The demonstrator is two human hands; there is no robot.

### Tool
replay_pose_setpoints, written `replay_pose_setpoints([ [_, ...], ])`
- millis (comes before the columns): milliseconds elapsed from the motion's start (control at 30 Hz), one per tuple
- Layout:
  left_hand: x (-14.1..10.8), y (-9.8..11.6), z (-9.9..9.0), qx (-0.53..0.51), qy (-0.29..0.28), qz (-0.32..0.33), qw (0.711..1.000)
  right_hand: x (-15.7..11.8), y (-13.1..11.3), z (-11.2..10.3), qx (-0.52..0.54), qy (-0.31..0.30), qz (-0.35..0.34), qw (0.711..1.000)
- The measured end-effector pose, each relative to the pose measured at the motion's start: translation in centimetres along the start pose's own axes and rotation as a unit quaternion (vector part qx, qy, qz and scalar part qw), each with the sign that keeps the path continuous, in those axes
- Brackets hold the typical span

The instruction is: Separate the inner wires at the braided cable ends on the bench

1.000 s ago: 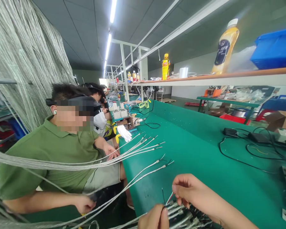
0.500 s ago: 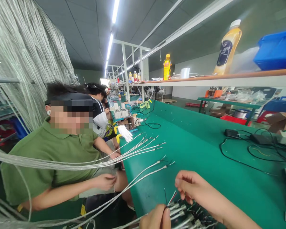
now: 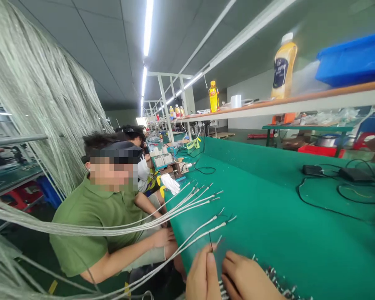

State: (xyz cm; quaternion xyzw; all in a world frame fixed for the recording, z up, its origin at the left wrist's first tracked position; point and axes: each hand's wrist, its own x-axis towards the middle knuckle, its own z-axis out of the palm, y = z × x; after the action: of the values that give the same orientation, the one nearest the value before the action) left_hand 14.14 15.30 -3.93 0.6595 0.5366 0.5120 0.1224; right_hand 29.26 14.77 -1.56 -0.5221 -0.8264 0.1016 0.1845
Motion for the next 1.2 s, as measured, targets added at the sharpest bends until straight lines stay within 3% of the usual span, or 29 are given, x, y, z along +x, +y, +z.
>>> replay_pose_setpoints([
  [100,4.1,2.4,-3.8,0.056,-0.084,0.026,0.995,-0.5,-0.4,-0.9,-0.007,0.013,-0.015,1.000],
  [167,8.0,3.9,-4.9,0.048,-0.129,0.067,0.988,-0.6,-0.1,-1.2,-0.002,0.008,-0.014,1.000],
  [267,12.7,5.1,-3.6,0.048,-0.197,0.150,0.968,-0.7,0.4,-1.2,0.006,0.001,-0.019,1.000],
  [333,13.5,5.0,-1.4,0.066,-0.219,0.159,0.960,-0.9,0.5,-1.1,0.012,0.007,-0.020,1.000],
  [467,11.0,3.0,3.2,0.138,-0.249,0.169,0.944,-1.1,0.3,-0.8,0.021,0.032,-0.019,0.999],
  [567,8.8,1.6,4.5,0.188,-0.248,0.155,0.938,-1.1,0.3,-0.5,0.027,0.051,-0.027,0.998],
  [667,7.6,2.1,2.4,0.206,-0.235,0.132,0.941,-1.0,0.3,-0.7,0.014,0.045,-0.025,0.999],
  [833,6.0,3.5,-4.8,0.221,-0.236,0.116,0.939,0.8,0.6,-3.1,-0.076,0.025,-0.048,0.996],
  [900,4.4,2.9,-6.4,0.218,-0.266,0.116,0.932,1.3,0.5,-3.4,-0.089,0.019,-0.048,0.995],
  [967,2.2,2.1,-6.6,0.206,-0.302,0.090,0.926,0.9,0.2,-2.8,-0.104,0.002,-0.048,0.993],
  [1067,-0.2,1.6,-4.9,0.161,-0.329,0.054,0.929,-0.2,-0.4,-1.8,-0.127,-0.004,-0.035,0.991],
  [1200,-0.6,2.2,-2.1,0.113,-0.264,0.062,0.956,-0.7,-0.7,-2.0,-0.161,0.036,-0.051,0.985],
])
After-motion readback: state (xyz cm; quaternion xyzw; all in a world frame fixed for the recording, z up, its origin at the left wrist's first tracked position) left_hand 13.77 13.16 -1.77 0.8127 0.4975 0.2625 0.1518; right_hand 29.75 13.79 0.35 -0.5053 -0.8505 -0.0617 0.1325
